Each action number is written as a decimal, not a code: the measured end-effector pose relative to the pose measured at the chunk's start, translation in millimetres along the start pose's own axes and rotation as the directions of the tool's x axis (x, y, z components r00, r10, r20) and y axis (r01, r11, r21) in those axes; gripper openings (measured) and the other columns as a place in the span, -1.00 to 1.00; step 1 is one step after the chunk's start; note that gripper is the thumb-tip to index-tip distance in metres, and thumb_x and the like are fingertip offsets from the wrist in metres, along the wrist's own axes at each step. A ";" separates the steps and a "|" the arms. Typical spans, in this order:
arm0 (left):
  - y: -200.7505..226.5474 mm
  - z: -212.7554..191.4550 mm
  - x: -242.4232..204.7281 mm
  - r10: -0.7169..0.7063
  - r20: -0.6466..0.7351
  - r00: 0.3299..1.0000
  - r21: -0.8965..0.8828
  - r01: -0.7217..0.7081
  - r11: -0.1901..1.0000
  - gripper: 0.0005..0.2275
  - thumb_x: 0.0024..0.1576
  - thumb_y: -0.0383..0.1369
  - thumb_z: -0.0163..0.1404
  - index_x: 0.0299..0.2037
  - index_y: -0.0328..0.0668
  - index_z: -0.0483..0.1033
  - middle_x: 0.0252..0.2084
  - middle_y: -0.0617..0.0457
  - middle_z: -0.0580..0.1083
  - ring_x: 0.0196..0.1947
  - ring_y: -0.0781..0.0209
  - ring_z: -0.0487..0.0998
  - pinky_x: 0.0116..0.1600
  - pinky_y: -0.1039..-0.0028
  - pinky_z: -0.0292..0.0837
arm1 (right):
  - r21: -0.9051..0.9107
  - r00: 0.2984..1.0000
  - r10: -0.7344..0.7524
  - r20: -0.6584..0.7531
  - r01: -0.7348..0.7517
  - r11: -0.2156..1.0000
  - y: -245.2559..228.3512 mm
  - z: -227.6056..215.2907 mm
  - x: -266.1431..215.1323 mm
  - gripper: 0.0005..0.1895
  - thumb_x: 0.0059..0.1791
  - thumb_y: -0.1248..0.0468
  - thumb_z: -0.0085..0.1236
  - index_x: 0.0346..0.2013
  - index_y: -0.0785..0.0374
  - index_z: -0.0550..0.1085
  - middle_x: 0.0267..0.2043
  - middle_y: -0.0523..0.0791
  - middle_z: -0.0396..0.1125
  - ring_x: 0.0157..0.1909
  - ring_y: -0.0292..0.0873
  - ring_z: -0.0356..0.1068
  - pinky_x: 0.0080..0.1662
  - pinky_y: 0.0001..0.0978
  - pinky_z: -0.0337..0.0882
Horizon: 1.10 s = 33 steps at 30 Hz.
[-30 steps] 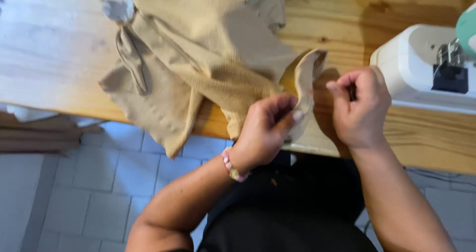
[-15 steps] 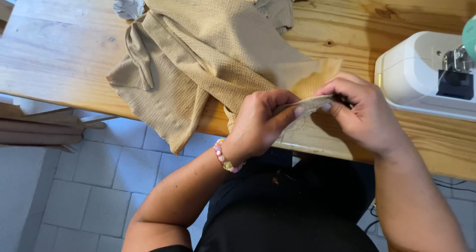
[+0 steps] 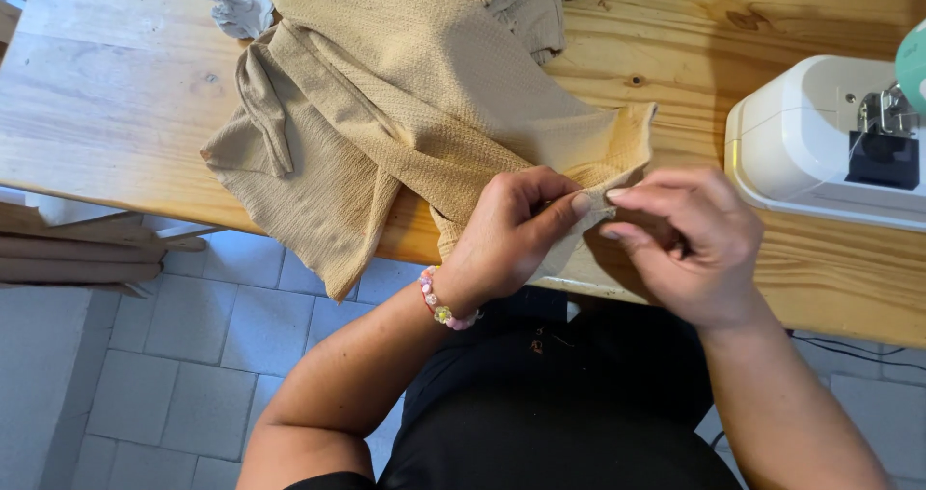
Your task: Trimming loose threads and folding the edges of a tan garment on a wooden table
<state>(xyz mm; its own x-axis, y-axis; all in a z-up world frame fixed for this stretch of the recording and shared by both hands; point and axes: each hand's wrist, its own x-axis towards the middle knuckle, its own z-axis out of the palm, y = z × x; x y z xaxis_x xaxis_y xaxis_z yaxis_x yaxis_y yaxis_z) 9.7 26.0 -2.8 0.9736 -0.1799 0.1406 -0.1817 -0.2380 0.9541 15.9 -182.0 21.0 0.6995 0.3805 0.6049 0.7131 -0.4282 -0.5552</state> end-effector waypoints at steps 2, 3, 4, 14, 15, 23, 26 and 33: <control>-2.2 2.6 0.1 -0.057 0.041 0.997 -0.156 0.063 0.986 -0.78 0.23 -0.14 0.00 -0.37 -0.04 0.52 -0.48 0.34 0.33 -0.44 0.51 0.24 -0.37 0.56 0.18 | 0.015 0.998 -0.067 -0.018 0.068 0.998 -1.4 7.3 -0.8 -0.86 0.05 0.56 0.27 -0.12 0.39 0.60 -0.13 0.08 0.42 -0.17 -0.04 0.44 -0.04 -0.30 0.44; -2.4 3.1 -0.5 -0.058 0.044 0.997 -0.156 0.064 0.986 -0.78 0.23 -0.14 0.00 -0.37 -0.04 0.52 -0.48 0.34 0.33 -0.44 0.51 0.24 -0.37 0.56 0.18 | 0.015 0.998 -0.066 -0.019 0.066 0.998 -2.3 7.1 -1.5 -0.86 0.05 0.56 0.27 -0.12 0.39 0.60 -0.13 0.08 0.42 -0.17 -0.04 0.44 -0.04 -0.30 0.44; -2.5 3.0 0.0 -0.080 0.042 0.996 -0.146 0.085 0.986 -0.79 0.24 -0.18 0.00 -0.38 -0.03 0.50 -0.51 0.35 0.29 -0.48 0.51 0.20 -0.41 0.54 0.12 | 0.017 0.998 -0.041 -0.044 0.042 0.999 -2.4 7.1 -1.1 -0.92 0.06 0.56 0.25 -0.18 0.39 0.60 -0.18 0.08 0.44 -0.19 -0.04 0.45 -0.04 -0.29 0.44; -8.1 2.9 1.5 -0.070 0.042 0.997 -0.219 0.077 0.973 -0.78 0.25 -0.19 -0.01 -0.31 -0.10 0.57 -0.44 0.32 0.38 -0.41 0.52 0.29 -0.32 0.59 0.22 | 0.193 0.926 0.137 -0.351 -0.072 0.979 41.3 -6.0 -23.5 -0.63 0.27 0.40 -0.12 -0.44 0.34 0.23 -0.59 0.02 0.13 -0.50 -0.05 0.18 -0.26 -0.21 0.19; -7.7 3.6 0.6 -0.070 0.045 0.997 -0.220 0.078 0.972 -0.78 0.25 -0.19 -0.01 -0.31 -0.10 0.57 -0.44 0.32 0.38 -0.41 0.52 0.29 -0.32 0.59 0.22 | 0.191 0.925 0.139 -0.353 -0.074 0.979 28.0 -6.3 -18.1 -0.63 0.27 0.40 -0.12 -0.44 0.34 0.23 -0.59 0.02 0.13 -0.50 -0.05 0.18 -0.26 -0.21 0.19; -5.4 11.4 -3.8 -0.101 0.001 0.995 -0.345 0.095 0.934 -0.85 0.26 -0.35 -0.02 -0.21 -0.18 0.61 -0.41 0.20 0.43 -0.28 0.36 0.40 -0.12 0.56 0.34 | -0.017 0.974 0.212 -0.082 -0.214 0.977 13.8 11.7 -9.7 -0.92 0.00 0.50 0.36 -0.26 0.37 0.58 -0.35 0.11 0.42 -0.25 0.27 0.45 -0.14 0.00 0.42; -3.1 -7.0 -3.6 -0.069 -0.022 0.997 -0.255 0.061 0.965 -0.82 0.30 -0.28 -0.07 -0.33 -0.07 0.48 -0.46 0.34 0.32 -0.43 0.53 0.22 -0.34 0.61 0.15 | -0.085 0.926 0.302 -0.227 -0.328 0.941 30.7 -7.3 -18.9 -0.93 0.23 0.44 0.10 -0.14 0.37 0.48 -0.18 -0.01 0.40 -0.16 -0.07 0.35 -0.05 -0.25 0.33; 3.6 -16.0 -4.8 0.002 -0.040 0.999 -0.104 -0.006 0.995 -0.87 0.29 -0.35 -0.11 -0.26 -0.09 0.48 -0.41 0.28 0.36 -0.37 0.44 0.28 -0.23 0.53 0.24 | -0.195 0.877 0.466 0.117 -0.440 0.877 18.4 15.2 10.8 -0.58 -0.13 0.19 0.44 -0.04 0.24 0.54 -0.07 -0.06 0.52 -0.06 -0.08 0.49 0.03 -0.26 0.40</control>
<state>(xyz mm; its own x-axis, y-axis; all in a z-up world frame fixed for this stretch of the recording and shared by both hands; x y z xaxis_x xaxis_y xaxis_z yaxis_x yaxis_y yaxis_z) 6.6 41.3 4.2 0.9779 -0.1425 0.1531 -0.1725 -0.1360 0.9756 37.3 -173.3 8.6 0.9513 0.2304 0.2050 0.3084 -0.7026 -0.6413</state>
